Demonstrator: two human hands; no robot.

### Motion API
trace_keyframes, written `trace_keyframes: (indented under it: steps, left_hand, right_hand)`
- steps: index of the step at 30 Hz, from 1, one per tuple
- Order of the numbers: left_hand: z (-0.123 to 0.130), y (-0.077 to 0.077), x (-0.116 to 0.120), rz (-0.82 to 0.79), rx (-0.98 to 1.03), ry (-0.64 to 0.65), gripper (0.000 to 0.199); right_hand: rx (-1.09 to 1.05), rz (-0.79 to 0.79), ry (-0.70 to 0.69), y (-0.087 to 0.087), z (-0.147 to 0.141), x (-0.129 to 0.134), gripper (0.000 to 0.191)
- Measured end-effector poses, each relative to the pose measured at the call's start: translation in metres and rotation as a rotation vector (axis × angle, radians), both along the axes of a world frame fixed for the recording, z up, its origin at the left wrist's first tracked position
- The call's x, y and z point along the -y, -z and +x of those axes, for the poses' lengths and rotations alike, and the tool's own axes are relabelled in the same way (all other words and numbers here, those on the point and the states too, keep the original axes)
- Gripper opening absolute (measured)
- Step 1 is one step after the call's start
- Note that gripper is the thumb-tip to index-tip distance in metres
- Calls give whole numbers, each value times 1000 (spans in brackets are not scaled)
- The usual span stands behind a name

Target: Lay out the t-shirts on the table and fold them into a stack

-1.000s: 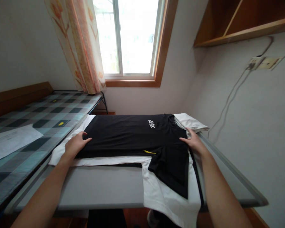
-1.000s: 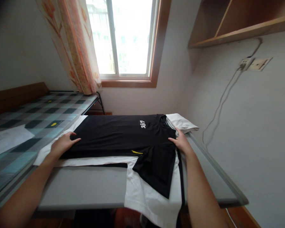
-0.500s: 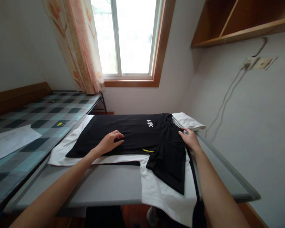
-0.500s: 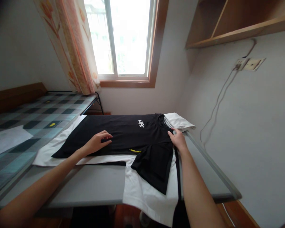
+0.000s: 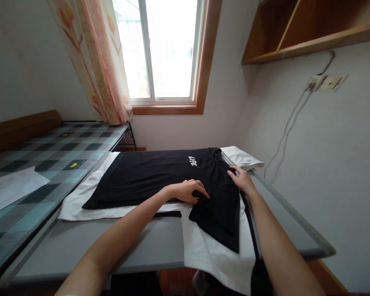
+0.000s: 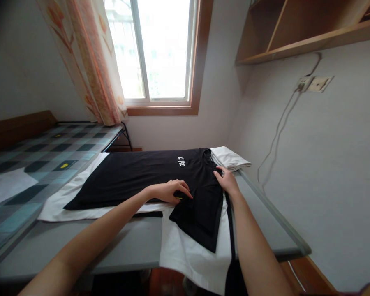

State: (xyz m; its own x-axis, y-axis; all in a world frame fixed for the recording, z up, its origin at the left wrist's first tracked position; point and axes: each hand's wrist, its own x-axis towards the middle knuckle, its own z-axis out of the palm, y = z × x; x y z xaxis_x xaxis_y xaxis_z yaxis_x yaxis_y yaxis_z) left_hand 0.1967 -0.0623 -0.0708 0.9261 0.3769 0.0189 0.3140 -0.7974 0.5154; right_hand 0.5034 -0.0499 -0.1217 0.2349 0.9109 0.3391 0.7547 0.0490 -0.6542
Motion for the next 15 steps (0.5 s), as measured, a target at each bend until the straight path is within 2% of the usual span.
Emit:
trace_keyframes:
  steps: [7,11,13,15]
  left_hand:
    - [11,13,9,22,171,67,34]
    - [12,14,9,-90,249,119,20]
    - [11,13,8,-186,313,79,15]
    - [10,14,6,-260,377,-35,17]
  right_hand:
    - [39,-43,46,-6,-6,3,50]
    - [53,-90,29,-11,-6,5,50]
    - [5,-141,-32,-16,-5,10,54]
    - [-91,-248,-104,-24,-5,17,65]
